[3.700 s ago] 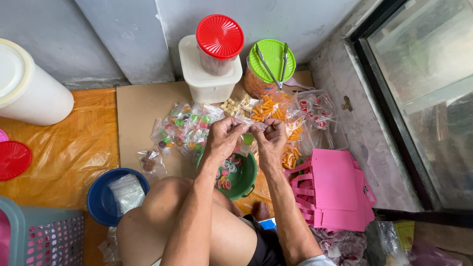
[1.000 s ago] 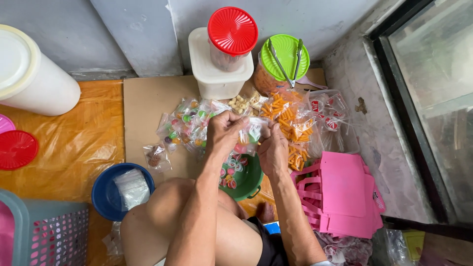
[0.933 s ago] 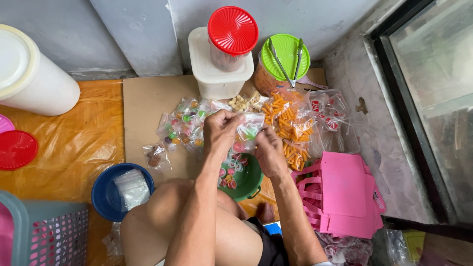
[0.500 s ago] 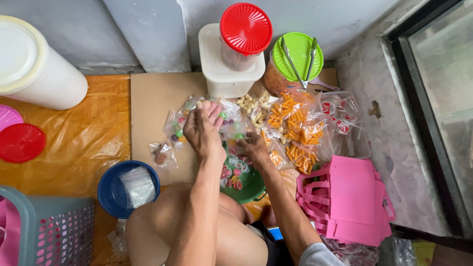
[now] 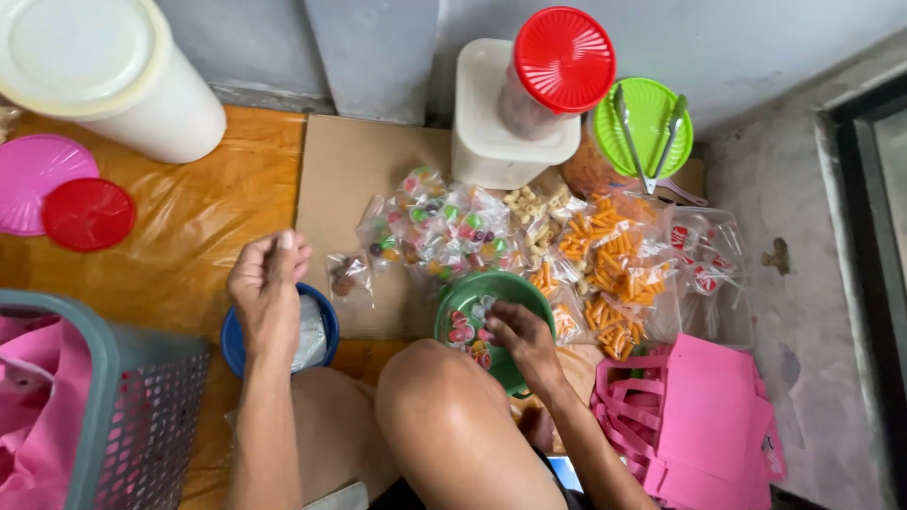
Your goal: The person places small snacks and candies into individual plastic bags by hand, working on the floor surrounded by containers and larger bags of items.
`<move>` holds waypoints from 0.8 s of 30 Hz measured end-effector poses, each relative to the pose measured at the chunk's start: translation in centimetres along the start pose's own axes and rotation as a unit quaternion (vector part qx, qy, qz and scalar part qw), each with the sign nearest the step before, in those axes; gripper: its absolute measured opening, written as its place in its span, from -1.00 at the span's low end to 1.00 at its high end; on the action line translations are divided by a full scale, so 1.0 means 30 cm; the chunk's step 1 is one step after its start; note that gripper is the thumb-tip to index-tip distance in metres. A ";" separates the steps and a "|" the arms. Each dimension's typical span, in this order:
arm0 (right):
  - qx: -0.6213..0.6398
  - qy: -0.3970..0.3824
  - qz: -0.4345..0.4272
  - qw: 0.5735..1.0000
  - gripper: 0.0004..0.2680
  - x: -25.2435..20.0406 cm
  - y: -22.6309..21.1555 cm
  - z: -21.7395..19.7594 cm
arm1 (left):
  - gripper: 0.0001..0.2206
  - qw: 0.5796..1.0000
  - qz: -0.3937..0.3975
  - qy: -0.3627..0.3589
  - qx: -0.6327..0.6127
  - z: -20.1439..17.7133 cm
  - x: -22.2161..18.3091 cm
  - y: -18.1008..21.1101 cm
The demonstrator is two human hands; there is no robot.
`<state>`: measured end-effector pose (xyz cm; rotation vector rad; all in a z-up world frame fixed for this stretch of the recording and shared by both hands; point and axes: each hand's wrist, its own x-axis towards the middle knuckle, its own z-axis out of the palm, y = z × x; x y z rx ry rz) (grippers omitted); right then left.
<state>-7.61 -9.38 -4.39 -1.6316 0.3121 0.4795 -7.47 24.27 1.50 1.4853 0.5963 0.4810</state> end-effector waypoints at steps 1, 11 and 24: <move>-0.004 -0.009 0.002 1.000 -0.62 -0.030 0.039 -0.019 | -0.75 1.000 -0.002 0.010 0.001 -0.069 0.016 -0.106; -0.127 0.068 0.161 0.976 -0.74 -0.102 0.258 -0.129 | -0.53 0.891 -0.160 -0.001 0.425 -0.377 0.090 -0.829; -0.116 0.048 0.108 0.986 -0.75 -0.074 0.276 -0.095 | -0.77 0.840 -0.232 0.004 0.491 -0.431 0.126 -0.933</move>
